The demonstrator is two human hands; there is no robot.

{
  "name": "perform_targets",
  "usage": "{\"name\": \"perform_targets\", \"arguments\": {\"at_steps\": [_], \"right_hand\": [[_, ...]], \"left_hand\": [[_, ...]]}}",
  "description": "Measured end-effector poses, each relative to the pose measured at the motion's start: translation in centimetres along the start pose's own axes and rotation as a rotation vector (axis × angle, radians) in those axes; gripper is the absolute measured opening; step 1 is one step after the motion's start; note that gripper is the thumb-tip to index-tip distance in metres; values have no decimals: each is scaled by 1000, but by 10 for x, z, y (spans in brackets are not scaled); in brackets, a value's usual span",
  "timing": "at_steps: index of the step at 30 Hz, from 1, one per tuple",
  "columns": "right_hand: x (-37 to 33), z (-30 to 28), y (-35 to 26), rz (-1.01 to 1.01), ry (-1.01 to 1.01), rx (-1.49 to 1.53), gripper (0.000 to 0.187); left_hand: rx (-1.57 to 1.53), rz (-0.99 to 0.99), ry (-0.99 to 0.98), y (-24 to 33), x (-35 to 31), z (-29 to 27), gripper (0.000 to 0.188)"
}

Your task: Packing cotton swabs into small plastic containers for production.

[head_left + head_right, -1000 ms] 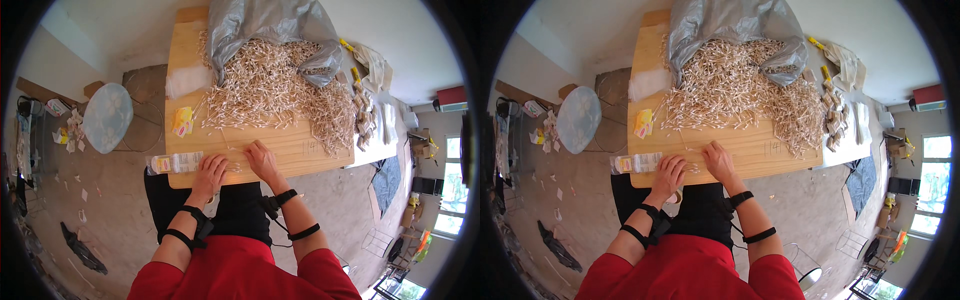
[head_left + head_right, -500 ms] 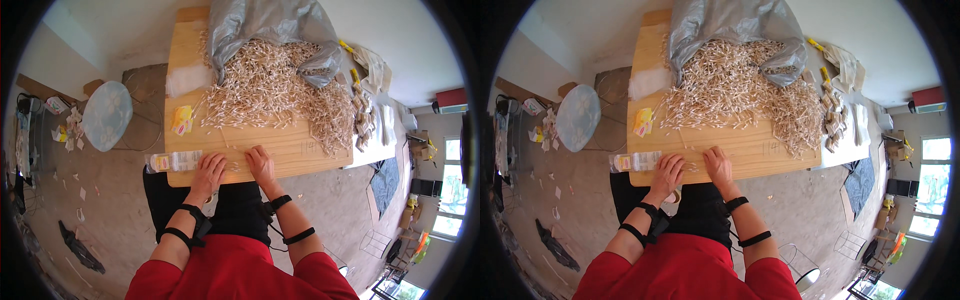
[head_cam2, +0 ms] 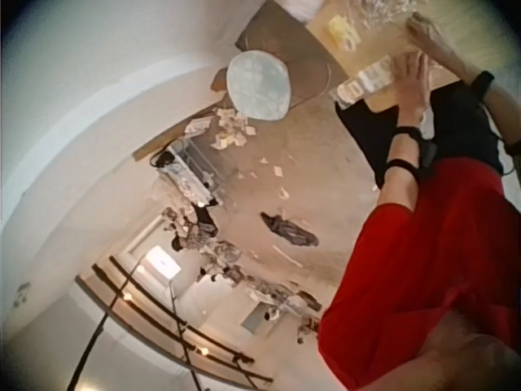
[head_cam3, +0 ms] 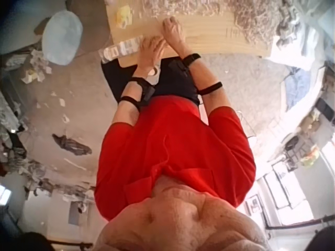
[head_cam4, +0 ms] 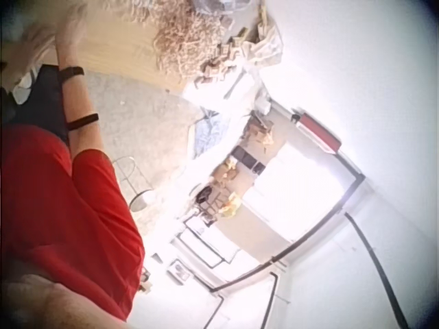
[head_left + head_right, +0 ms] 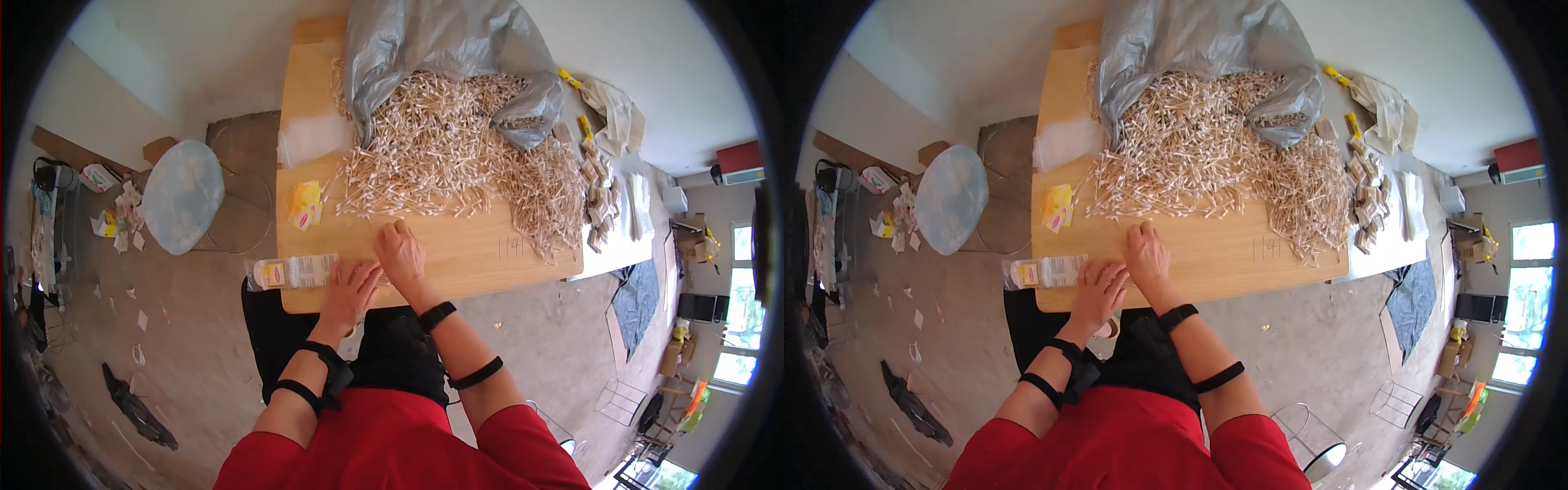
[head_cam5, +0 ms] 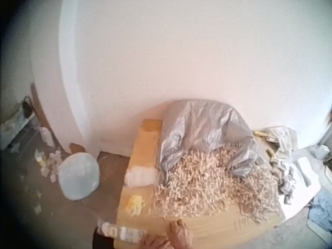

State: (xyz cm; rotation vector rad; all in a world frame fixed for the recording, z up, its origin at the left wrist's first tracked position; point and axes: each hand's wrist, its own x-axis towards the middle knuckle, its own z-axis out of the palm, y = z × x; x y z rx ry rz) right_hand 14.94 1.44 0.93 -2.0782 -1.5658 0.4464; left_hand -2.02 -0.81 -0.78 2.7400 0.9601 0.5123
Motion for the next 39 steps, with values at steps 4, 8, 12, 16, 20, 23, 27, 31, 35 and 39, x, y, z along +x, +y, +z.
{"name": "perform_targets", "arguments": {"at_steps": [4, 8, 12, 16, 20, 23, 27, 31, 35, 39], "right_hand": [[-1, -8, 17, -76, 0, 91, 18], [18, -15, 24, 17, 171, 265, 10], [6, -12, 37, -59, 47, 138, 10], [3, -18, 30, 28, 167, 207, 8], [29, -18, 34, -9, 178, 167, 11], [19, -14, 39, -83, 109, 85, 14], [-7, -16, 35, -80, 71, 135, 12], [-5, -14, 18, -215, 106, 125, 10], [-9, -10, 26, -183, 110, 108, 7], [-26, -14, 30, -201, 83, 154, 5]], "left_hand": [[-45, -25, -24, -1, -3, -2, 53], [-60, -16, 4, 0, 2, -5, 52], [-87, -31, -1, -1, 3, -6, 51], [-73, -32, 10, -2, 2, -6, 50], [-99, -13, 10, -3, 5, -6, 50], [-120, -26, -2, -3, 5, -6, 49], [-109, -22, 3, -1, 3, -9, 47], [-93, -25, 14, -1, 3, -9, 46], [-84, -19, 16, 1, 5, -7, 44], [-82, -37, 14, -1, 1, -5, 46]]}}
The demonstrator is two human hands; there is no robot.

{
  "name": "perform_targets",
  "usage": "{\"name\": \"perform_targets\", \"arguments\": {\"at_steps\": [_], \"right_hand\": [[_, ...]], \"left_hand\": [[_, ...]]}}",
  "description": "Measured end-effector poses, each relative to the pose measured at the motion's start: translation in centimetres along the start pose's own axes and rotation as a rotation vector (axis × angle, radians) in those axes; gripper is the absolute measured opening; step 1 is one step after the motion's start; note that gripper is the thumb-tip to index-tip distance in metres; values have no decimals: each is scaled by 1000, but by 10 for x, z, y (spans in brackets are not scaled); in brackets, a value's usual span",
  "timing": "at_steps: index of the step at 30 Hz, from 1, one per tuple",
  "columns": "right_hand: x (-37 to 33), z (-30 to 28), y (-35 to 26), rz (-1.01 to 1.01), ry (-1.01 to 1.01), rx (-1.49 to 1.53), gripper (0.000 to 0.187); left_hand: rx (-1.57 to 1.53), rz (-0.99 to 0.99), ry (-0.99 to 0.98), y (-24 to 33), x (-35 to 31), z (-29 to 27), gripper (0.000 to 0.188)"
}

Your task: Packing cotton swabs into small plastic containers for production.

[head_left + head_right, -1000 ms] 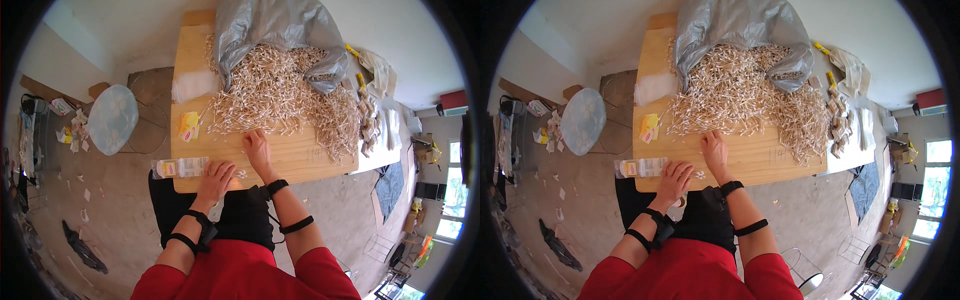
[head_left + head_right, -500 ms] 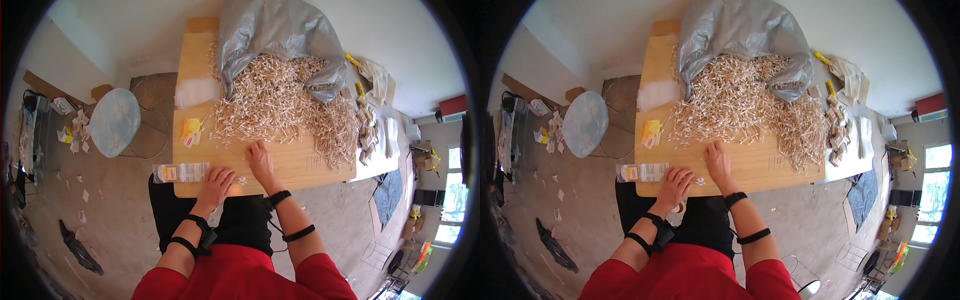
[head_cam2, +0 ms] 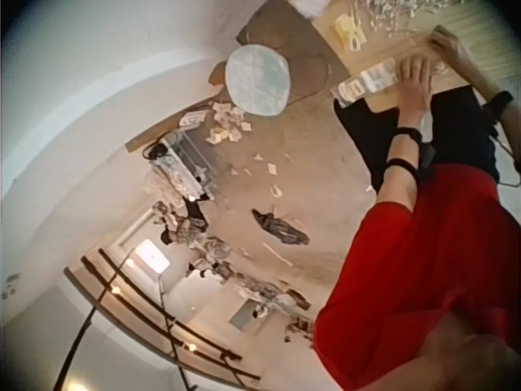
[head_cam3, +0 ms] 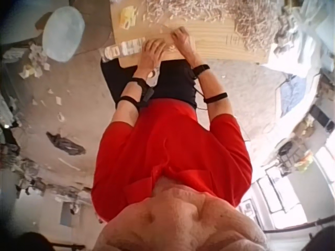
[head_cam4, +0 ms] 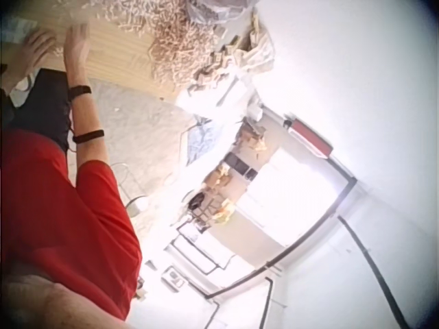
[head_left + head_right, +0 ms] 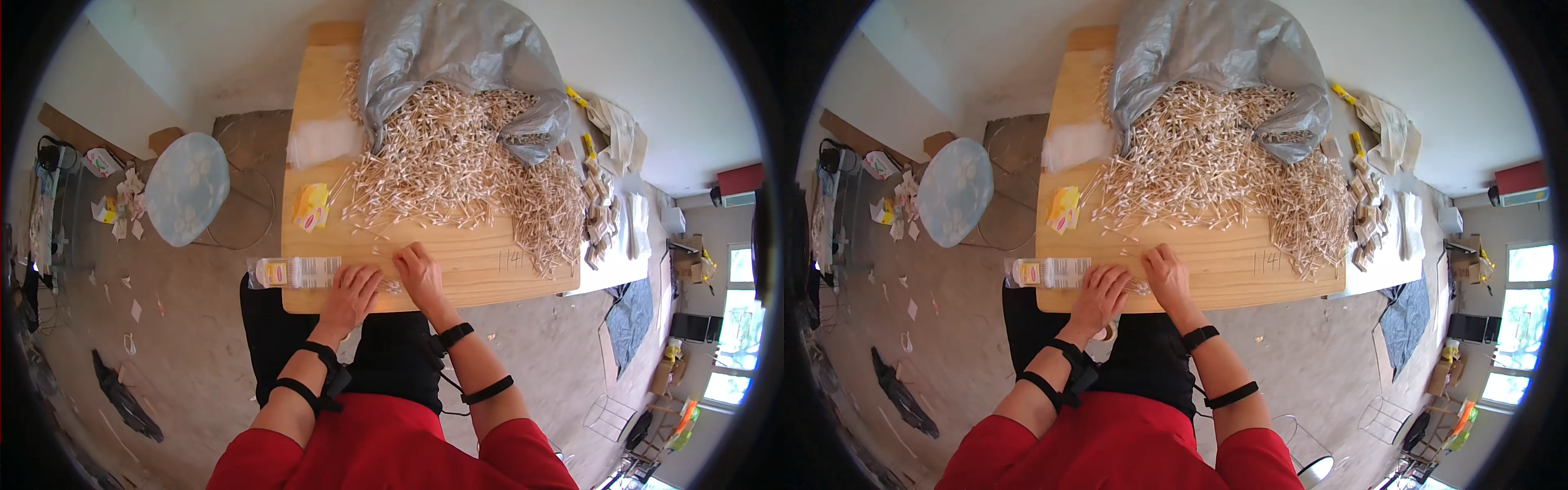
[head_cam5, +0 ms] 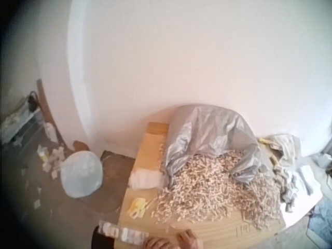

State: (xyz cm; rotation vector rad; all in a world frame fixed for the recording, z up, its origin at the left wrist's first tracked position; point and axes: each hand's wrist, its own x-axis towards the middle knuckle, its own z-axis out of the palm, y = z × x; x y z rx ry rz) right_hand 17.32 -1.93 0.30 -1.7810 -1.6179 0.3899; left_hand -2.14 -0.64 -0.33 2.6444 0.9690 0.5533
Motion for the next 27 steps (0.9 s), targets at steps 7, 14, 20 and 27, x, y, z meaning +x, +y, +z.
{"name": "perform_targets", "arguments": {"at_steps": [7, 14, 20, 27], "right_hand": [[-14, -2, -12, 27, -78, 38, 6], [-11, -7, -11, 185, -21, 58, 5], [-10, -5, -13, 151, -63, 26, 6], [36, 8, -17, 10, -11, 38, 8]], "left_hand": [[49, 1, -27, 1, 1, -2, 54], [3, -31, -31, 1, 0, 0, 58], [-23, -46, -57, 0, 1, -1, 57], [24, -28, -71, -2, 1, 2, 55]]}}
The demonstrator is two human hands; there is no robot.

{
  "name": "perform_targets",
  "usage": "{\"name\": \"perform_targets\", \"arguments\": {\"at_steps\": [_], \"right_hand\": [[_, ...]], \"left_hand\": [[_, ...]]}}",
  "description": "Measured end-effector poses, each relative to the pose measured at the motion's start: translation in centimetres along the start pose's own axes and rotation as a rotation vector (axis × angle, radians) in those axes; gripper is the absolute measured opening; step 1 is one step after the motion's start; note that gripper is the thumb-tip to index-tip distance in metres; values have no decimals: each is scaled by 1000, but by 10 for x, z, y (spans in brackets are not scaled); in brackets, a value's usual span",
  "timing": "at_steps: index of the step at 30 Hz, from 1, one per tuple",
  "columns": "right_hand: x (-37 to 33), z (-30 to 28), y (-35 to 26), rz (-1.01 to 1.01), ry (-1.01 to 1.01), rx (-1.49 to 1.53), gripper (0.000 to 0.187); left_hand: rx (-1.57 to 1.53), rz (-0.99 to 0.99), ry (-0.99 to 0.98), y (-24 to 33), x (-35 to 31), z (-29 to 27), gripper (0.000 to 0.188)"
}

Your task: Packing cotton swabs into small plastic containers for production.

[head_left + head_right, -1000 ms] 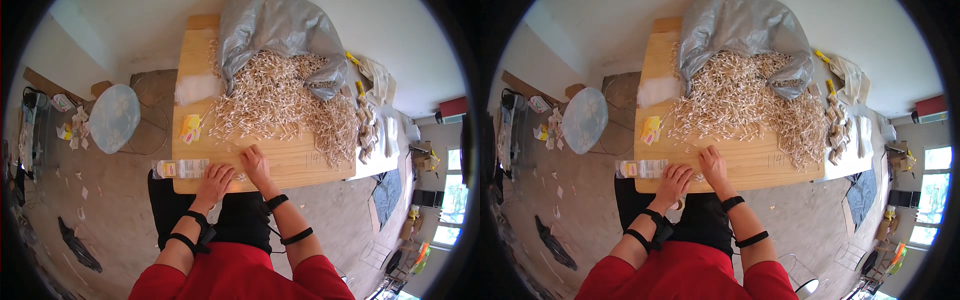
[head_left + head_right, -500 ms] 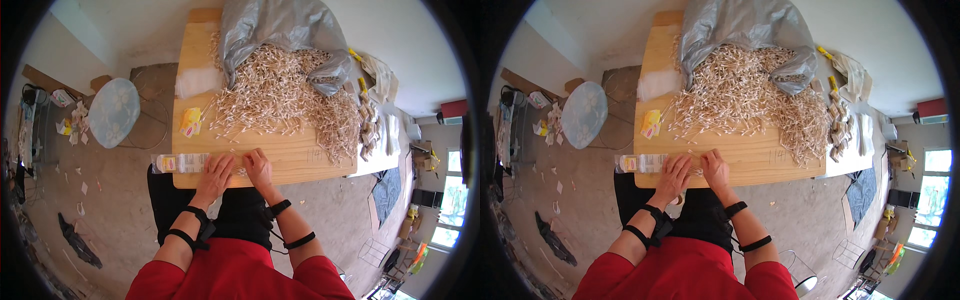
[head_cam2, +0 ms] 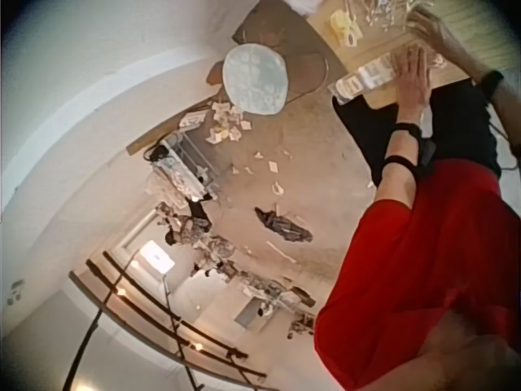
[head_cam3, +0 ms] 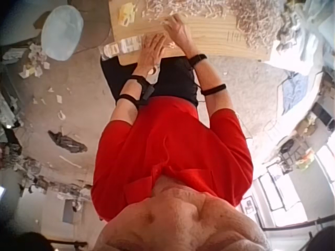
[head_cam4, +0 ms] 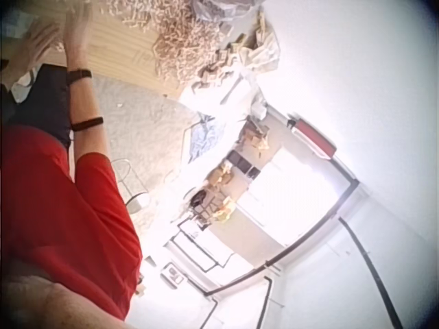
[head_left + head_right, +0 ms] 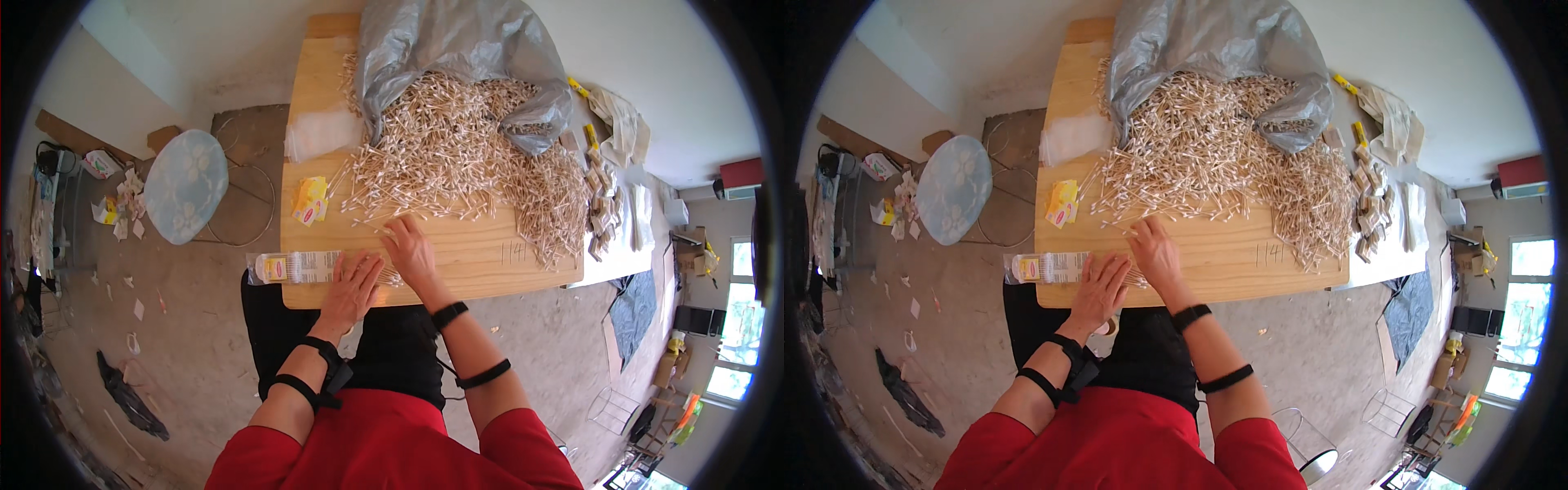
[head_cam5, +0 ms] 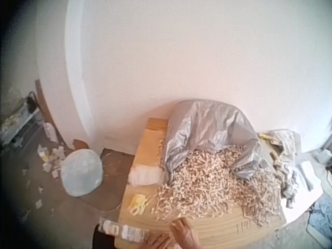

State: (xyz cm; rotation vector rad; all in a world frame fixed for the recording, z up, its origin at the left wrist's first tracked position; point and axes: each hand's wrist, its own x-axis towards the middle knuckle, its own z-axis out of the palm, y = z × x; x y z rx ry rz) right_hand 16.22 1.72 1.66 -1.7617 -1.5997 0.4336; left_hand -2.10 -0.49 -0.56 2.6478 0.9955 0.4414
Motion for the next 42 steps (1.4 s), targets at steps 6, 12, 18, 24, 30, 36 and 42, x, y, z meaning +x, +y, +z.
{"name": "perform_targets", "arguments": {"at_steps": [6, 12, 18, 24, 30, 36, 42], "right_hand": [[-13, -3, 15, -117, -134, -83, 7], [10, -20, 18, -148, -90, -120, 6], [5, -20, 25, -182, -194, -170, 9], [-15, -32, 21, -150, -97, -88, 10], [-29, -21, 26, -126, -63, -148, 7], [-42, -20, 11, 75, 98, -39, 4], [-38, -23, 5, 362, 136, -174, 13]], "left_hand": [[-15, -6, 15, 0, -2, 2, 57], [-19, -8, -9, -1, -1, 1, 59], [-29, -8, 11, 1, 2, -3, 57], [-18, -10, 13, 0, 0, -3, 56], [-10, -11, -11, 2, 0, -1, 58], [33, -9, -62, 1, 1, 0, 58], [27, -17, -87, 0, 1, -4, 58]]}}
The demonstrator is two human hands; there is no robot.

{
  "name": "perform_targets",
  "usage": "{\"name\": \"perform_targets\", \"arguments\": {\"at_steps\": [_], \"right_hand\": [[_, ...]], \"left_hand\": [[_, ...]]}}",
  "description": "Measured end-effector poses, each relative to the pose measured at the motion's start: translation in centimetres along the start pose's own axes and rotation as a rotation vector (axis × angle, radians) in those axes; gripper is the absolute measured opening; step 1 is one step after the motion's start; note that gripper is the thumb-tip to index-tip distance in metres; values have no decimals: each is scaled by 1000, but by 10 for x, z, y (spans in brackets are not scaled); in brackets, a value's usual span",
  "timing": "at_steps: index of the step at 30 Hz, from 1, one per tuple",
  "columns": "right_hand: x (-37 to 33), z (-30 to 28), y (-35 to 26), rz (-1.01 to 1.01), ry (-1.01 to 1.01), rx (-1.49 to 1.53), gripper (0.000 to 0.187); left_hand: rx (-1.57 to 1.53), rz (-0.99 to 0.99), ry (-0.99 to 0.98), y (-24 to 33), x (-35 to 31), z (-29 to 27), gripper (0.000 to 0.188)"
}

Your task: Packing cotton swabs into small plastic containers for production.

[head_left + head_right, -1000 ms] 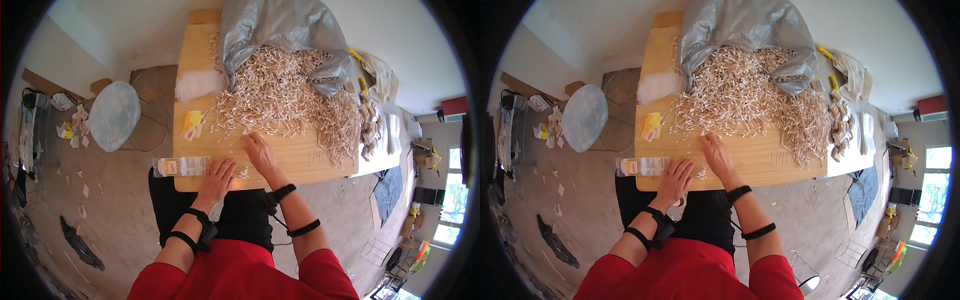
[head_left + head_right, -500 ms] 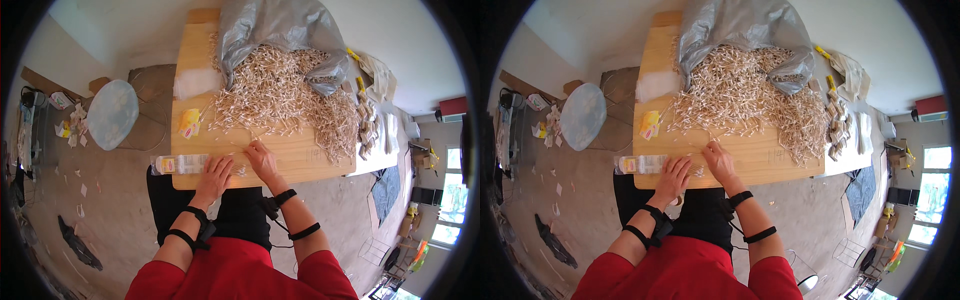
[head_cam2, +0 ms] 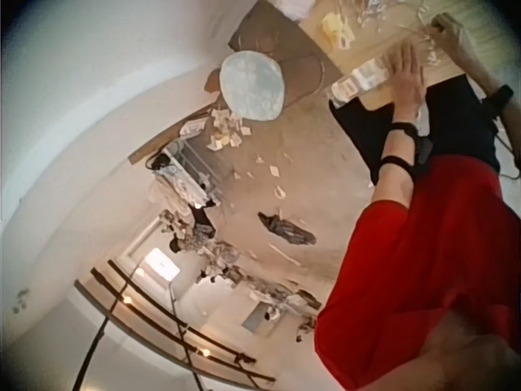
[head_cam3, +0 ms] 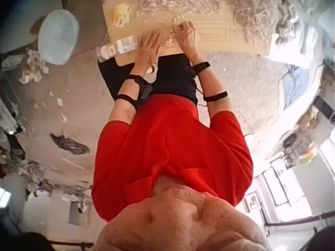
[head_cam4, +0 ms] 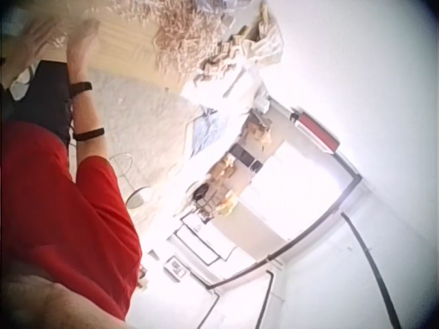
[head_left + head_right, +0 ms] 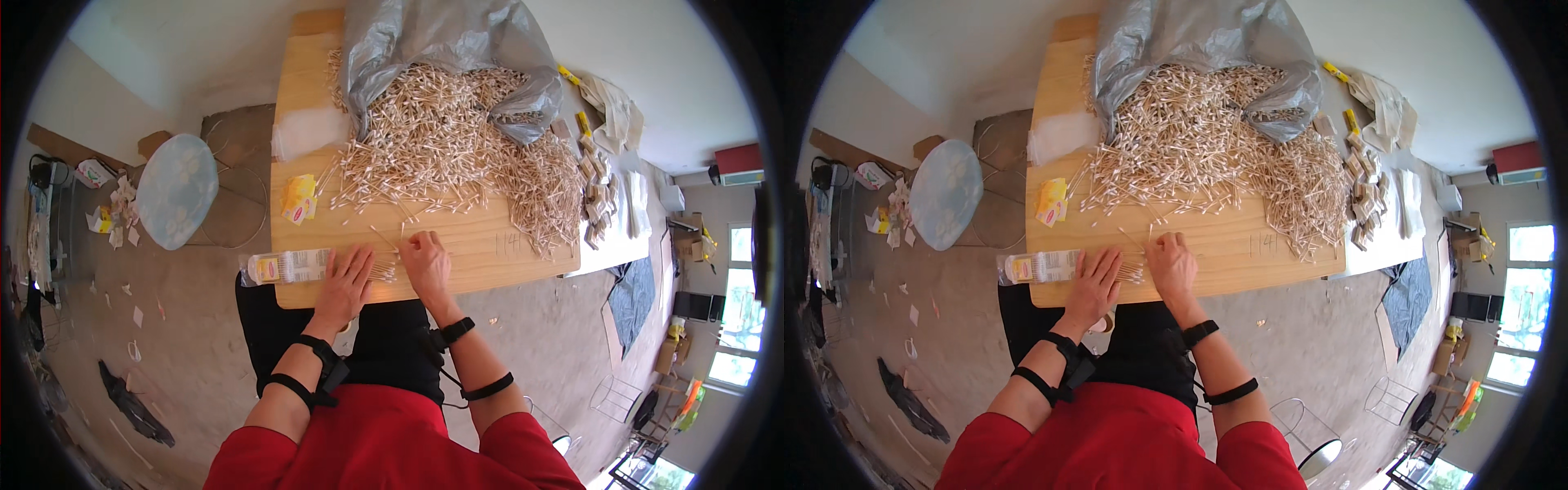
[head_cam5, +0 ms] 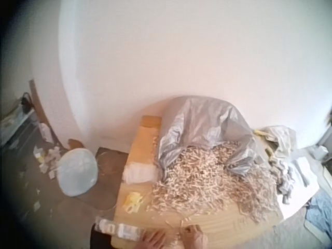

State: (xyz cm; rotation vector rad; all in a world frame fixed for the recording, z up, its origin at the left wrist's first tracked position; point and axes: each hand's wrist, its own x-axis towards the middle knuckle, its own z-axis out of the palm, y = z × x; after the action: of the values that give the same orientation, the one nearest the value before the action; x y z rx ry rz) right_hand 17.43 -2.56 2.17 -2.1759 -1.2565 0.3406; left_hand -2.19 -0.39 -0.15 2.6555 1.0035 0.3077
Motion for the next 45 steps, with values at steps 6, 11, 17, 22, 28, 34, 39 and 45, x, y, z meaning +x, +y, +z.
{"name": "perform_targets", "arguments": {"at_steps": [6, 11, 17, 22, 28, 34, 39, 45], "right_hand": [[8, 2, 24, 1, -30, -65, 11], [8, -5, 15, -72, -26, 10, 9], [5, -1, 7, -38, -142, -39, 11], [9, -2, 11, -240, -146, -14, 8], [7, 2, 13, -275, -110, -193, 9], [18, -8, 12, -335, 75, -313, 6], [21, -5, -2, -484, -33, -153, 5], [19, 13, 5, -520, -124, -65, 6]], "left_hand": [[-24, 4, 28, 1, 3, -2, 59], [-12, -15, -8, 3, 5, -6, 60], [-9, -16, -31, 4, 9, -8, 63], [-11, -5, 9, 2, 6, -6, 63], [-37, -10, 1, 3, 6, -5, 61], [-37, -15, -3, 5, 5, -8, 61], [-10, -10, 1, 2, 3, -6, 61], [-10, -5, 12, 2, 4, -1, 63]]}}
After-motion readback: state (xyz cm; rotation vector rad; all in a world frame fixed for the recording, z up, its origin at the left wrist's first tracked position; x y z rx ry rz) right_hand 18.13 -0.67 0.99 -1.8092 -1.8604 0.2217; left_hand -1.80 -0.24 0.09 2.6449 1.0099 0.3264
